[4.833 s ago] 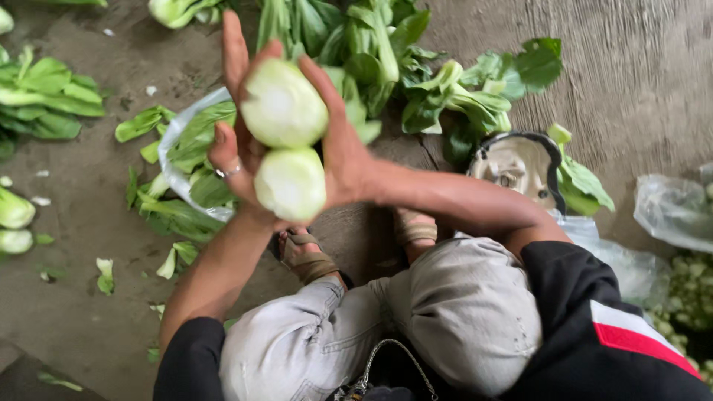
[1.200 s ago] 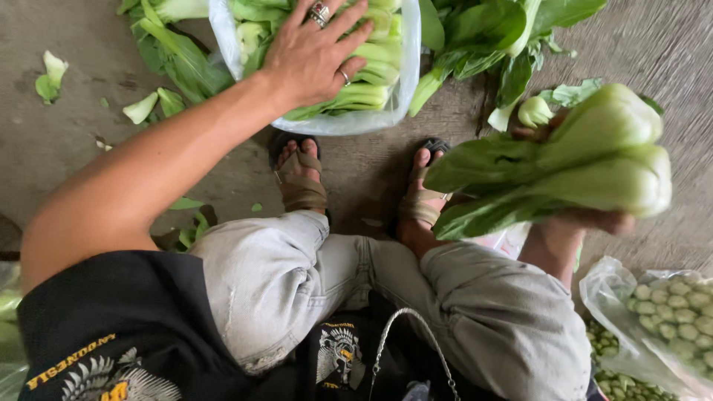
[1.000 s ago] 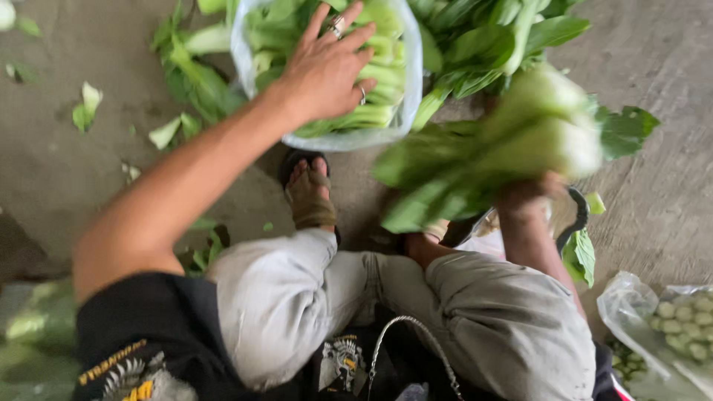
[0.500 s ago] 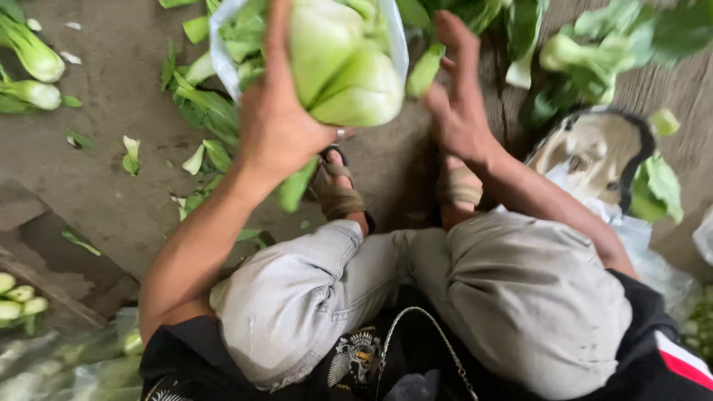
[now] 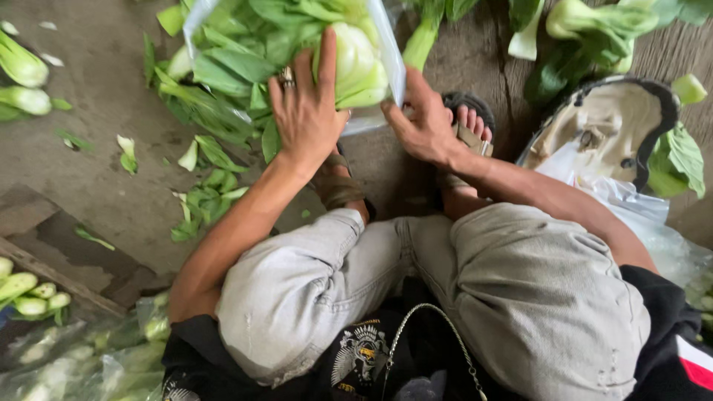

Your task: The person sits on the floor of a produce area surrounded by piles of leafy green vegetables. They pick up bok choy one at a time, gather several in their hands, and place them into a clear plastic bag on the floor, occasionally pressing the vegetables down and adjusting the bag.

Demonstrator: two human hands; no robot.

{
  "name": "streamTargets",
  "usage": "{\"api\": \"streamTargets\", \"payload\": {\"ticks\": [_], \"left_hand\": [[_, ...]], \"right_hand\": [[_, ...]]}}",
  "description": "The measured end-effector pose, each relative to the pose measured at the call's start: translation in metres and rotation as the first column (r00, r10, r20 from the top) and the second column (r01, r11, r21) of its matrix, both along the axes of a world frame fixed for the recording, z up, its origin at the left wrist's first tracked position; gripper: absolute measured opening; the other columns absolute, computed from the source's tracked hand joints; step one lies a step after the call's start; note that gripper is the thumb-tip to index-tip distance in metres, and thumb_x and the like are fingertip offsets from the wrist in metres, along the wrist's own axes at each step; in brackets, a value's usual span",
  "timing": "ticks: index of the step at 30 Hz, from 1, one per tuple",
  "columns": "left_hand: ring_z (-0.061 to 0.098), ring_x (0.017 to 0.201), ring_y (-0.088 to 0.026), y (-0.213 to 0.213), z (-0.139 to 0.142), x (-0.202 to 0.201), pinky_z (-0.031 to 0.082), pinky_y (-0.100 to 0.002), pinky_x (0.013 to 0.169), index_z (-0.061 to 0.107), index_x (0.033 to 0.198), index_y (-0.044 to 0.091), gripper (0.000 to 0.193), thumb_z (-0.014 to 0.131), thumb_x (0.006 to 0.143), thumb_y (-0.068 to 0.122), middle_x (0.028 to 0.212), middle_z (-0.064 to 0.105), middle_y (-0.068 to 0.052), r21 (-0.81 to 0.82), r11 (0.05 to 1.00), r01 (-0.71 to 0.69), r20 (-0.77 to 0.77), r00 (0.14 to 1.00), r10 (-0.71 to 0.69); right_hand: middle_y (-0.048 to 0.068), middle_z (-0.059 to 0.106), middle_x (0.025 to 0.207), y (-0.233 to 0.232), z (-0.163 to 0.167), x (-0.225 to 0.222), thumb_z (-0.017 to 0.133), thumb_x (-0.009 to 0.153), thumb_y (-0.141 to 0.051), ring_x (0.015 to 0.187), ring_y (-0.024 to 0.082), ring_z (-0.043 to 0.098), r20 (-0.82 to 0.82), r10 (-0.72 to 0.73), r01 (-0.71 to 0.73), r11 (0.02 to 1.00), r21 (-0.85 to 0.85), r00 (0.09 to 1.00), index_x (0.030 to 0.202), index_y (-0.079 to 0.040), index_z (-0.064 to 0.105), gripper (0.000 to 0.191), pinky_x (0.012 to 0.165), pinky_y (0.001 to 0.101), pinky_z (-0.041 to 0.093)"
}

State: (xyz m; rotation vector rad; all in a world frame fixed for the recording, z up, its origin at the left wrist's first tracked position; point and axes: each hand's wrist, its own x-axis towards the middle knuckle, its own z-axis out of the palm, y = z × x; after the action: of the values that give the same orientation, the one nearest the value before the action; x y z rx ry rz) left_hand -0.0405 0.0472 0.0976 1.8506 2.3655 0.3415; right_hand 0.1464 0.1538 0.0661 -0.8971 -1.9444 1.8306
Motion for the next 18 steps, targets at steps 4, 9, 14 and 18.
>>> {"api": "streamTargets", "payload": {"ticks": [4,9,14,18], "left_hand": [[0.066,0.115,-0.037,0.000,0.001,-0.004,0.038,-0.053,0.092,0.006,0.163,0.008,0.130,0.096,0.074,0.036,0.141,0.052,-0.021,0.046,0.998,-0.031,0.242,0.970,0.019],[0.067,0.106,-0.033,0.013,-0.008,-0.002,0.033,-0.061,0.093,0.030,0.150,0.007,0.107,0.096,0.077,0.047,0.137,0.057,-0.014,-0.130,0.987,-0.097,0.264,0.956,0.129],[0.067,0.095,-0.036,0.007,-0.011,0.016,0.036,-0.055,0.086,0.036,0.142,0.004,0.094,0.092,0.075,0.040,0.127,0.059,-0.018,-0.158,0.983,-0.094,0.175,0.977,0.122],[0.066,0.093,-0.037,0.011,0.001,0.014,0.037,-0.054,0.086,0.037,0.140,0.004,0.091,0.088,0.077,0.047,0.125,0.059,-0.017,-0.219,0.972,-0.081,0.238,0.962,0.134]], "right_hand": [[0.010,0.074,0.099,0.000,0.004,0.004,0.060,0.101,-0.007,0.083,0.012,0.067,0.078,-0.054,0.071,0.966,-0.250,0.996,0.141,0.001,0.037,0.047,0.067,0.0261,0.054],[0.010,0.075,0.097,-0.005,-0.002,0.009,0.061,0.104,-0.004,0.078,0.011,0.068,0.052,0.000,0.003,0.998,-0.069,0.999,0.134,-0.001,0.039,0.037,0.065,0.0246,0.052],[0.013,0.072,0.090,-0.008,-0.003,0.014,0.064,0.101,-0.005,0.068,0.012,0.059,0.087,0.018,-0.014,0.999,-0.043,0.996,0.129,-0.002,0.045,0.034,0.058,0.0268,0.045],[0.010,0.072,0.088,0.009,0.001,0.002,0.064,0.098,-0.011,0.071,0.011,0.061,0.116,0.006,0.008,0.992,-0.124,0.993,0.126,-0.001,0.045,0.036,0.059,0.0273,0.047]]}}
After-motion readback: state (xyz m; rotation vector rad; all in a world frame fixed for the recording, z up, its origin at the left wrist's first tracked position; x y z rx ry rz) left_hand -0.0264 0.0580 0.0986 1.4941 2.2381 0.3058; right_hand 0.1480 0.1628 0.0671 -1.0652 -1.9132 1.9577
